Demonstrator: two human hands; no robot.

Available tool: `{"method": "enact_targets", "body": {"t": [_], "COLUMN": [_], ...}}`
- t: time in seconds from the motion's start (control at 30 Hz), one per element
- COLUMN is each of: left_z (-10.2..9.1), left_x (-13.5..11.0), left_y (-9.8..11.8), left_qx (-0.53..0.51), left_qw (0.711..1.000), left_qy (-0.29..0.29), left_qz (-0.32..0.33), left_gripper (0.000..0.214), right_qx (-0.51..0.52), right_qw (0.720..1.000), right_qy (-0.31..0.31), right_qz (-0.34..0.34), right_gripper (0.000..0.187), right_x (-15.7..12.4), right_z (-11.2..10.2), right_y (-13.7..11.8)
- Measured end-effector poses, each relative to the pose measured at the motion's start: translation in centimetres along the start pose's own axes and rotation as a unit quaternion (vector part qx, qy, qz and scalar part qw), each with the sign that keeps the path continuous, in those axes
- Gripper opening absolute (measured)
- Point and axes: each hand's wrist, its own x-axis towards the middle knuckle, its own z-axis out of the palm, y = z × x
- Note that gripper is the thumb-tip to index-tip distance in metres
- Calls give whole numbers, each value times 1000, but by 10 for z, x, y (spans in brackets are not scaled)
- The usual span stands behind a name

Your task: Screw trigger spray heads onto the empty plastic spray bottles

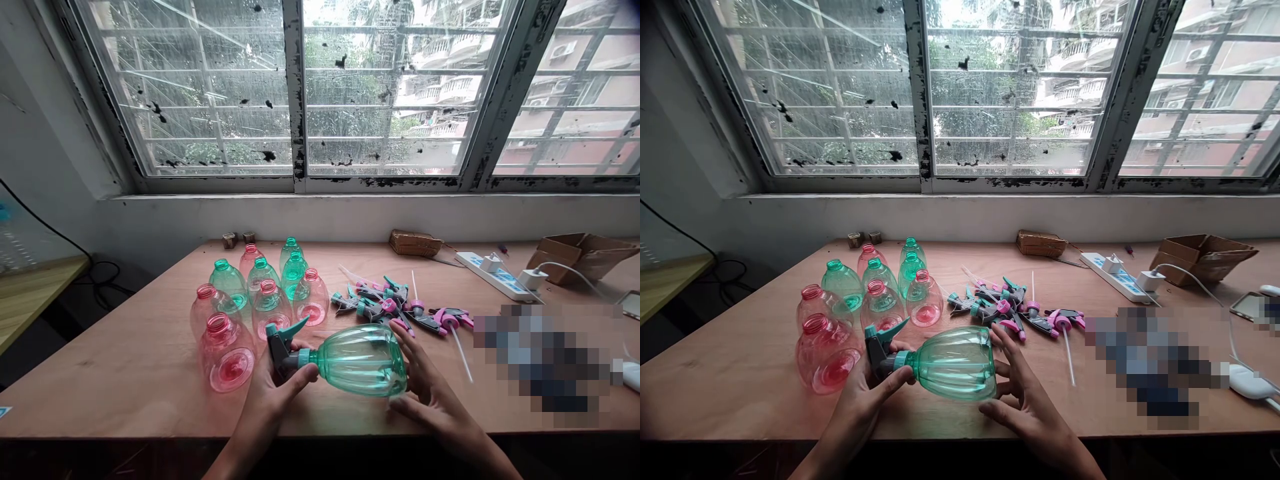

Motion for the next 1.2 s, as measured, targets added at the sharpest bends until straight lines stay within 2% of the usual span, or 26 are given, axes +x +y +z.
{"method": "enact_targets", "body": {"t": [0.13,0.23,0.33,0.47,0.57,0.73,0.93,1.03,1.2], "left_z": [-1,-2,-2,-1,-2,-2,-2,-2,-1], "left_x": [0,0,0,1,2,1,2,2,1], "left_y": [-2,-4,-6,-4,-4,-5,-4,-6,-5], "left_qx": [-5,-6,-8,-3,1,-6,0,-13,-23], "left_qw": [1000,1000,1000,1000,1000,1000,1000,1000,1000], "left_qy": [-1,1,3,0,-2,3,-1,1,0], "left_qz": [-3,-1,1,3,2,-1,-1,0,5], "left_gripper": [34,36,36,34,33,35,35,35,34], "right_qx": [23,40,37,5,-6,0,-20,-24,-10], "right_qw": [999,998,998,999,999,1000,998,999,1000], "right_qy": [-18,-39,-53,-12,7,3,9,-3,-19], "right_qz": [26,22,3,-40,-42,-16,-59,-40,8], "right_gripper": [100,96,99,96,95,102,95,94,106], "right_x": [2,1,-2,-3,0,3,0,-2,0], "right_z": [-2,-3,-1,1,-1,-3,-1,-2,-3], "right_y": [2,1,-3,-3,1,4,1,1,0]}}
